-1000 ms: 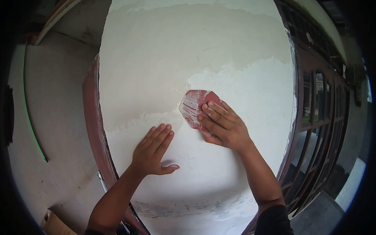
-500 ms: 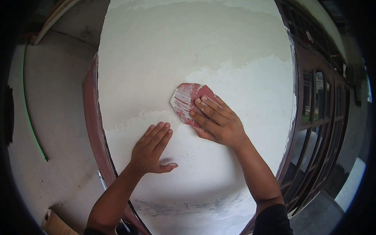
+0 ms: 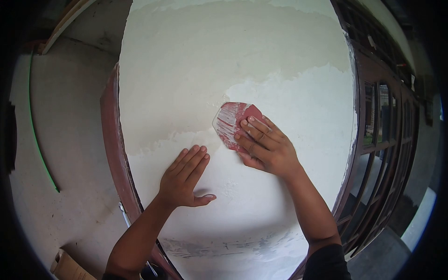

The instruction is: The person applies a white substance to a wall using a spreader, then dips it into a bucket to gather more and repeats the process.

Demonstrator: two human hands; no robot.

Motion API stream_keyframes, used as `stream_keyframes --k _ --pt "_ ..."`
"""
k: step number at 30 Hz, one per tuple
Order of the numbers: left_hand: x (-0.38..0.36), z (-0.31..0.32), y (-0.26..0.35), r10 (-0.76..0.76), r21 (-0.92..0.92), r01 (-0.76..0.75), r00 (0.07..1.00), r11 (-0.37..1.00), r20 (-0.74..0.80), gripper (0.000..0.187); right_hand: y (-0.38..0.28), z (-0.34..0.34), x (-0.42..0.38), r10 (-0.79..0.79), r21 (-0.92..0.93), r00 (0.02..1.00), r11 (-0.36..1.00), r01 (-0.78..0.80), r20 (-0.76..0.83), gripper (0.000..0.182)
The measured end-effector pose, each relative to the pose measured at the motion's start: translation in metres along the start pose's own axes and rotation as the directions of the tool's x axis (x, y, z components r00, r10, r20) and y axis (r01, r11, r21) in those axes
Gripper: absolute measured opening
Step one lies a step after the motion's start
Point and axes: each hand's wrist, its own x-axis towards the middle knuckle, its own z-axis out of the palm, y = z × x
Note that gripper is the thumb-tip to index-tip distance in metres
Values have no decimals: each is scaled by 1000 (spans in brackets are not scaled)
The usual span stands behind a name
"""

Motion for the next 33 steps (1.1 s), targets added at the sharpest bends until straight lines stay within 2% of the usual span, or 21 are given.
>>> stream_keyframes --k 3,9,14,17,21,24,31,33 --pt "0 2 0 -1 10 2 1000 1000 -10 82 2 -2 5 40 38 998 999 -39 -49 40" --pt "0 0 -1 6 -2 -6 1000 1000 -1 82 -12 14 39 -64 37 998 997 64 -16 38" --pt "1 -1 1 1 11 -1 1000 1000 -1 80 -6 0 4 -3 -17 999 1000 4 43 36" --pt "0 -1 2 -7 5 7 1000 1000 -1 77 0 -9 -14 1 -22 1000 1000 -1 11 37" --pt "-1 2 -1 8 7 -8 1000 1000 -3 84 -6 -3 13 19 39 998 999 -17 -51 37" --pt "-2 1 -2 7 6 -7 1000 1000 15 83 -8 7 29 22 1 1000 1000 -22 -15 38" --pt "-1 3 0 1 7 -1 1000 1000 -13 83 1 -9 -14 79 -45 997 996 -79 3 41" --pt "-1 3 -1 7 12 -7 1000 1000 -8 83 -1 -4 -2 70 10 996 998 -70 -47 41"
